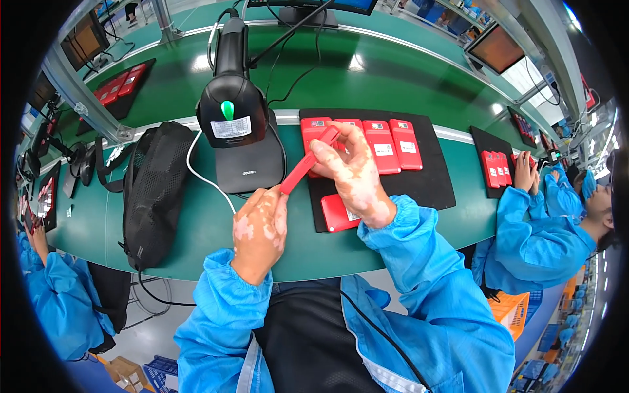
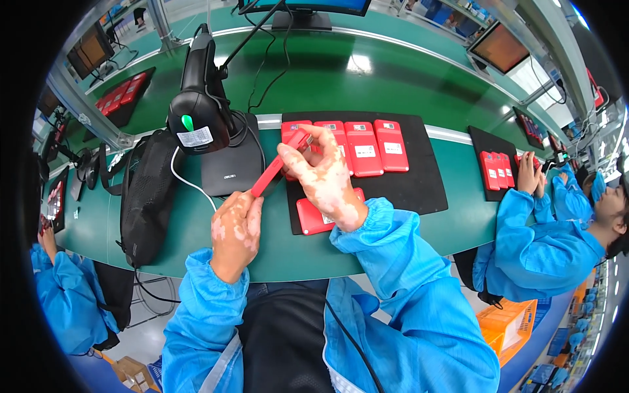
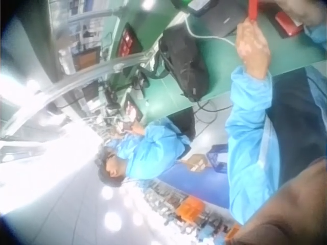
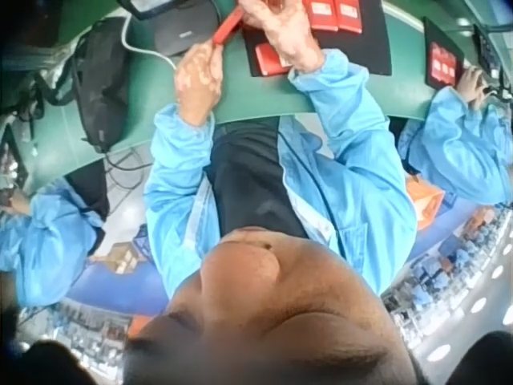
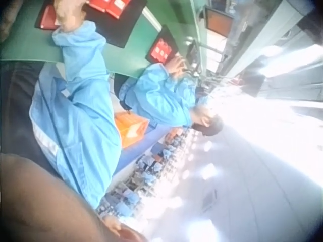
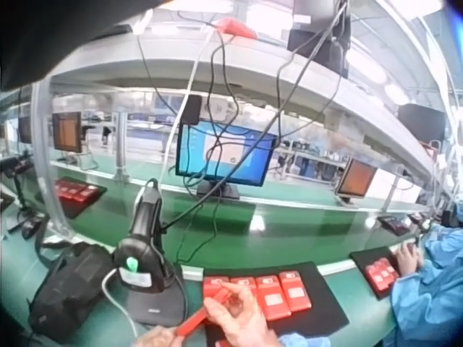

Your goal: Scan and sort handheld electronic devices at an assembly line.

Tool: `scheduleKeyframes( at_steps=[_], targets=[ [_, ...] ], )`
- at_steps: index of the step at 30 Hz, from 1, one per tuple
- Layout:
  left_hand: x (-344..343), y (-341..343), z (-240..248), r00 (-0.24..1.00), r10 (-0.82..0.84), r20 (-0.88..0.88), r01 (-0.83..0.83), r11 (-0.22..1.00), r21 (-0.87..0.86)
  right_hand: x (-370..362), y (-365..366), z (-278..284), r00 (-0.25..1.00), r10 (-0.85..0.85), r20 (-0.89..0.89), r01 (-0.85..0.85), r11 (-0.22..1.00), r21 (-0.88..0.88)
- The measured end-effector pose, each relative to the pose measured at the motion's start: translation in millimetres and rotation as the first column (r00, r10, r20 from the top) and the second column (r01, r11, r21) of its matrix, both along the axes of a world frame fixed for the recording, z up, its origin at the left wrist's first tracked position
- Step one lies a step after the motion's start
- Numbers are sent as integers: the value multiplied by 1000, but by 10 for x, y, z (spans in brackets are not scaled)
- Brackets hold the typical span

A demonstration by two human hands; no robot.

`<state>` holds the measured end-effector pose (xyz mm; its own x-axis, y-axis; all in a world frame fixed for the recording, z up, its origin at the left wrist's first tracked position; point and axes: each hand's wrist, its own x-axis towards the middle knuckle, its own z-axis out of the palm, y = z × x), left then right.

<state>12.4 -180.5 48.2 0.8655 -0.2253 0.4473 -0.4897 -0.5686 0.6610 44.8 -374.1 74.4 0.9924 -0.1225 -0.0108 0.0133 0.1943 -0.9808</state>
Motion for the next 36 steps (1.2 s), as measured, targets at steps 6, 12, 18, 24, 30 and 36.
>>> scheduleKeyframes(
  at_steps=[6, 12, 18, 24, 30, 36],
  targets=[
    [9, 85, -17, 1000, 14, -14, -14, 1000, -5, 3, 32, -10, 1000, -2, -7, 2, 999, -48],
    [9, 164, 82, 998, -66, -19, 66, 998, -11, 50, -77, -8, 997, 73, 9, -73, 992, 106],
    [194, 427, 200, 941, -37, -336, -8, 991, -131, 210, -165, 122, 901, 433, 37, -430, 901, -64],
    [410, 761, 59, 997, -76, 26, 78, 995, -69, 421, -130, 0, 767, 621, 160, -293, 561, -774],
    [440, 769, -11, 996, -9, 90, 14, 999, -50, 429, -77, -62, 761, 611, 219, -205, 547, -812],
    [446, 783, -44, 992, -24, 125, 26, 999, -18, 421, -41, -114, 785, 583, 209, -186, 544, -818]
  ],
)
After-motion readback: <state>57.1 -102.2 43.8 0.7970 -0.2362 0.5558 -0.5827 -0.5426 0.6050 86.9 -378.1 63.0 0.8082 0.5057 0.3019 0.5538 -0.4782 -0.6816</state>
